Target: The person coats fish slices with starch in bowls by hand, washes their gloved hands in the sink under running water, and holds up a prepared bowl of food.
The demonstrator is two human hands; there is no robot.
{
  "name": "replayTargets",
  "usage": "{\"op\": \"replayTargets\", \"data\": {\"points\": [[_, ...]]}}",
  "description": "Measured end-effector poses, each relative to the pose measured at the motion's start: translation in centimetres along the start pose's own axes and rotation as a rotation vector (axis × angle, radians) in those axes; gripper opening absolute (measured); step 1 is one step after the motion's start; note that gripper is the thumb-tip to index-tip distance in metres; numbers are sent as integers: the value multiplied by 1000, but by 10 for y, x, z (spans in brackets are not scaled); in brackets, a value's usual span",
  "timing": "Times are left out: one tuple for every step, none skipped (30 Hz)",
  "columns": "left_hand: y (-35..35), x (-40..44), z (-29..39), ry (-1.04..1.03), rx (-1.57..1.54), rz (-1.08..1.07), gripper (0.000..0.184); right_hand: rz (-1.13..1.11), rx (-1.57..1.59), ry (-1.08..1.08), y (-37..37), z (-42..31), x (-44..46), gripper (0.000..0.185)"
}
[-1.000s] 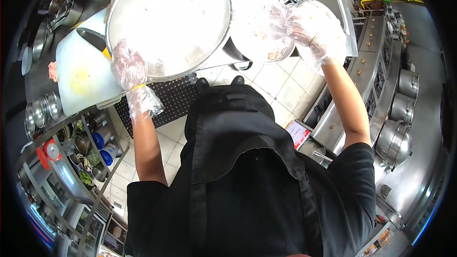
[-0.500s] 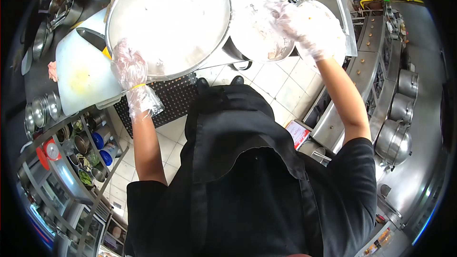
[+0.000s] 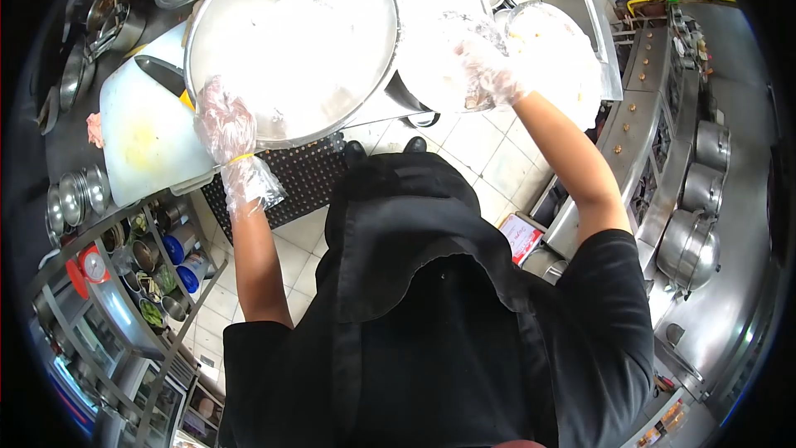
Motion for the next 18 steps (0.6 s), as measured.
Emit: {"op": "replayTargets", "data": {"points": [[2, -1, -3, -1, -49, -1, 26, 40, 172, -48, -4, 18, 1, 29], [5, -2, -2, 1, -42, -7, 26, 58, 260, -78, -6, 17, 1, 30], [5, -2, 1, 7, -15, -13, 27, 78, 347, -106, -9, 15, 1, 31], [5, -1, 4, 16, 9, -15, 27, -18, 18, -17, -9, 7, 6, 31], [5, -1, 5, 23, 10, -17, 27, -115, -310, 71, -12, -12, 11, 33], [6, -2, 7, 15, 41, -14, 27, -211, -636, 162, -16, -30, 14, 35], [7, -1, 7, 2, 74, -8, 28, -301, -960, 255, -21, -43, 16, 37], [7, -1, 7, -1, 76, -7, 28, -387, -1286, 349, -27, -47, 14, 40], [5, 0, 5, 11, 44, -17, 28, -383, -1286, 351, -32, -40, 8, 40], [4, 0, 3, 26, 12, -27, 29, -260, -642, 106, -33, -27, 3, 40], [4, 0, 4, 26, 14, -24, 29, -211, -321, -22, -35, -14, 0, 40], [5, 1, 6, 9, 43, -24, 29, -131, 6, -128, -37, -4, -3, 40], [6, 1, 8, -8, 72, -25, 29, -53, 4, 100, -35, -8, -4, 33], [4, 0, 5, -9, 71, -26, 29, -13, 4, 213, -32, -20, -6, 29], [2, -1, -1, 8, 47, -31, 29, 29, -1, 326, -29, -44, -6, 26], [-2, -1, -5, 25, 19, -31, 28, 65, 254, 134, -21, -55, -3, 26], [-1, 0, -2, 29, 16, -26, 28, 70, 377, 36, -18, -70, 3, 26], [3, 1, 4, 24, 32, -22, 28, 87, 503, -61, -14, -85, 8, 26]]}}
Point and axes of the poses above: each hand's wrist, its own x-axis towards the middle knuckle, its own y-axis out of the back of the hand, z = x × y, the point moved 5 cm from there along x, towards the middle knuckle
